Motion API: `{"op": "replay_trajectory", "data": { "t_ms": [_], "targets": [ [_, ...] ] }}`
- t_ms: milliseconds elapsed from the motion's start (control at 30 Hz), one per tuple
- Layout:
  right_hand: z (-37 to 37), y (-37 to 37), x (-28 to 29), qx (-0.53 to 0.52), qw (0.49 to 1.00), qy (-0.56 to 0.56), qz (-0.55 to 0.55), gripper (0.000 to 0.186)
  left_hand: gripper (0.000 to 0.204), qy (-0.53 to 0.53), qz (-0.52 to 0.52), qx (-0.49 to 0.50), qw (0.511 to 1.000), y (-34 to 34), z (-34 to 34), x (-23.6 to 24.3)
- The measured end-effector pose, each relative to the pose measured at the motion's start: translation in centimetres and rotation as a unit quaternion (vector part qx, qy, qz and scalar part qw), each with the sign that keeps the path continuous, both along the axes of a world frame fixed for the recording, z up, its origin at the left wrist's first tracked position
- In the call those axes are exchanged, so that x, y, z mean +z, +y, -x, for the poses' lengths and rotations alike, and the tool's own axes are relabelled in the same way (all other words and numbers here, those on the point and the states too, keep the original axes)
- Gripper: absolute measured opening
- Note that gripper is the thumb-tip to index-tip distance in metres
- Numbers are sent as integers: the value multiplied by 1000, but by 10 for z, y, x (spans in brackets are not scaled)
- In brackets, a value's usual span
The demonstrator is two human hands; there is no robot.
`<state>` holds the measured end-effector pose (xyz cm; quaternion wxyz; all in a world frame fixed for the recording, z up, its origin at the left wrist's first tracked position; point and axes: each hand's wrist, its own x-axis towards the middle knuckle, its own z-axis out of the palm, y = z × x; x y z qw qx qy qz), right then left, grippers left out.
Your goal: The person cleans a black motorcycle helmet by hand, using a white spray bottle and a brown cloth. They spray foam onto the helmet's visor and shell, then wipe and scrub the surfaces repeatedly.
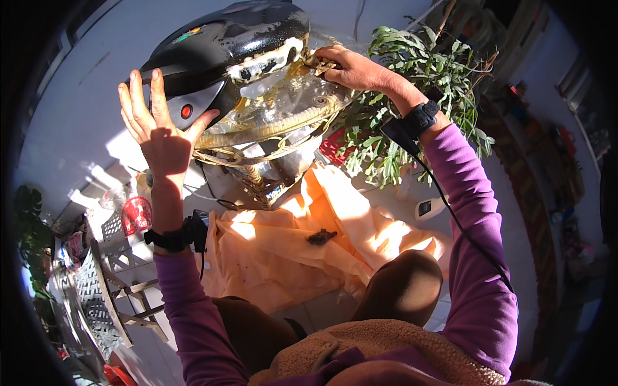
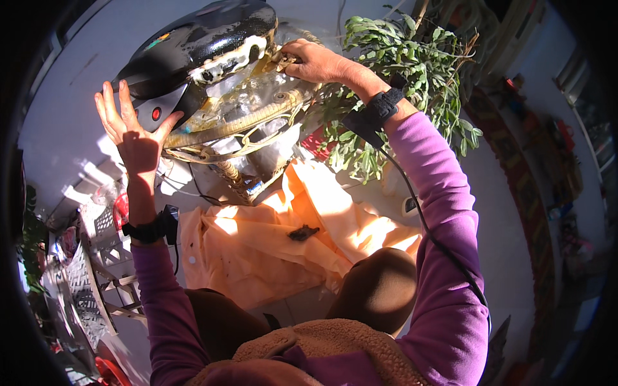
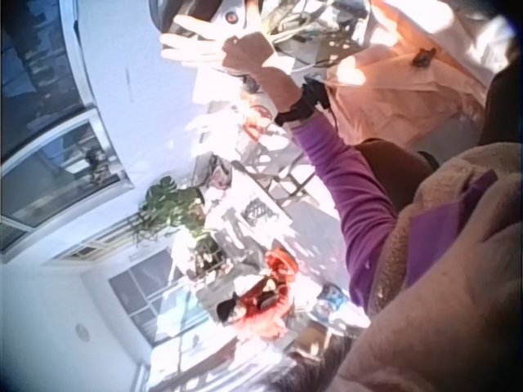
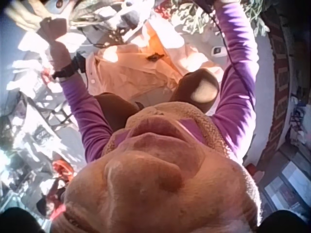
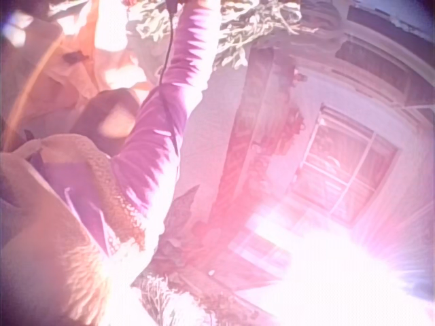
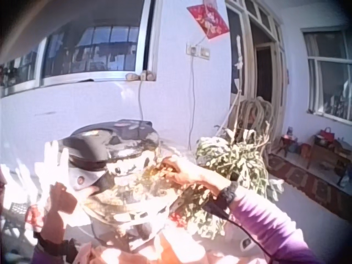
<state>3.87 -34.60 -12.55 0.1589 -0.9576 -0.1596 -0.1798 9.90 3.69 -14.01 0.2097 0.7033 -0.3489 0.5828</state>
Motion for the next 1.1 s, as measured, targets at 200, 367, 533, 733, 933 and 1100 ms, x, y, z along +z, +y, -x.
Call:
{"op": "replay_trajectory", "data": {
  "t_ms": [200,367,533,733,933,1100],
  "targets": [
    [-5,-6,5,32,999,-25,16,53,103,67,1,96,993,35,-30,-2],
    [-19,-6,14,-1,999,38,2,53,95,93,24,90,991,53,-50,-1],
    [-15,3,17,-36,995,93,11,56,65,166,64,-55,982,69,-92,40],
    [-9,43,17,57,993,92,39,58,50,209,24,-47,977,80,-107,49],
    [-6,66,28,106,987,120,-1,55,52,196,14,-32,980,80,-107,49],
    [-3,79,20,13,996,85,35,51,56,185,21,-29,982,79,-109,45]
  ]
}}
